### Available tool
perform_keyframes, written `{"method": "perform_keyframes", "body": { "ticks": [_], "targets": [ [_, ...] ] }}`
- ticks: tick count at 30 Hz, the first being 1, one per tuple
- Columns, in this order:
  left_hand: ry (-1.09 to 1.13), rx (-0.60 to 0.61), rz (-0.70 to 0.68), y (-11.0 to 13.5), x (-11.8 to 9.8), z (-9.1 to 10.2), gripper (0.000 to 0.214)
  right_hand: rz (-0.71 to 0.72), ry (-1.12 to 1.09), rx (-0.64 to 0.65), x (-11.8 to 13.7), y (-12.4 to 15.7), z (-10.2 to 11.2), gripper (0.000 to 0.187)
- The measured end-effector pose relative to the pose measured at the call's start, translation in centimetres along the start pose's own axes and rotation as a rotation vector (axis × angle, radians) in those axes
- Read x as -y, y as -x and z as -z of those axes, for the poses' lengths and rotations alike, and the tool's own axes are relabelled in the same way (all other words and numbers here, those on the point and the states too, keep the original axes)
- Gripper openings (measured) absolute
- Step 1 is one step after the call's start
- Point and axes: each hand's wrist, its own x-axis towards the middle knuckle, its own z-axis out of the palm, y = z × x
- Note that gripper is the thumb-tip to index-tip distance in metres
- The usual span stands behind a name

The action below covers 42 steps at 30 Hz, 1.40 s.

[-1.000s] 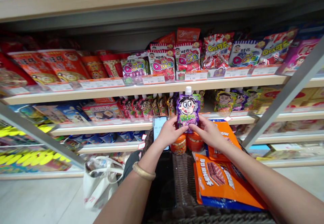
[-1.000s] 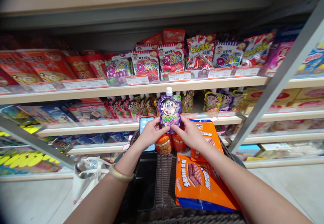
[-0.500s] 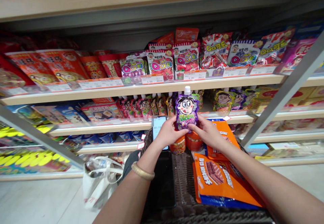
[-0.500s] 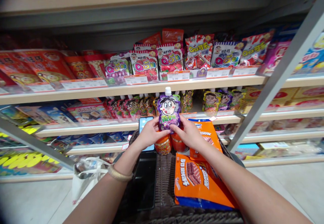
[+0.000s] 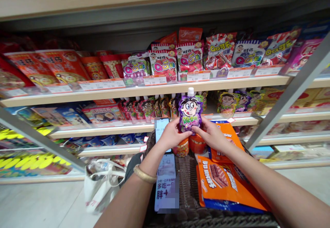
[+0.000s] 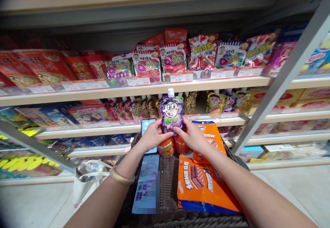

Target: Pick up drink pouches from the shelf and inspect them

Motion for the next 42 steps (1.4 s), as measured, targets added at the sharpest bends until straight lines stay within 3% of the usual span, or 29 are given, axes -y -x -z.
{"method": "perform_keyframes", "body": {
  "ticks": [14,20,29,35,42],
  "targets": [
    [0.079,-0.019,0.015,0.0,0.3,-0.1,0.054,0.029,-0.007,0.018,-0.2,0.0,0.1,0.035],
    [0.114,-0.182,0.060,0.0,0.1,-0.6,0.071,-0.008,-0.060,-0.043,-1.1,-0.1,-0.2,0.035],
    [0.070,-0.307,-0.020,0.1,0.0,-1.1,0.053,-0.045,-0.182,-0.160,-0.7,-0.1,-0.9,0.036],
    [-0.081,-0.243,-0.157,0.0,0.8,-0.9,0.025,-0.019,-0.182,-0.232,0.0,0.1,-1.0,0.033],
    [-0.046,-0.246,-0.172,-0.1,1.3,-0.7,0.028,0.046,-0.092,-0.243,0.3,0.3,-1.2,0.027]
  ]
}}
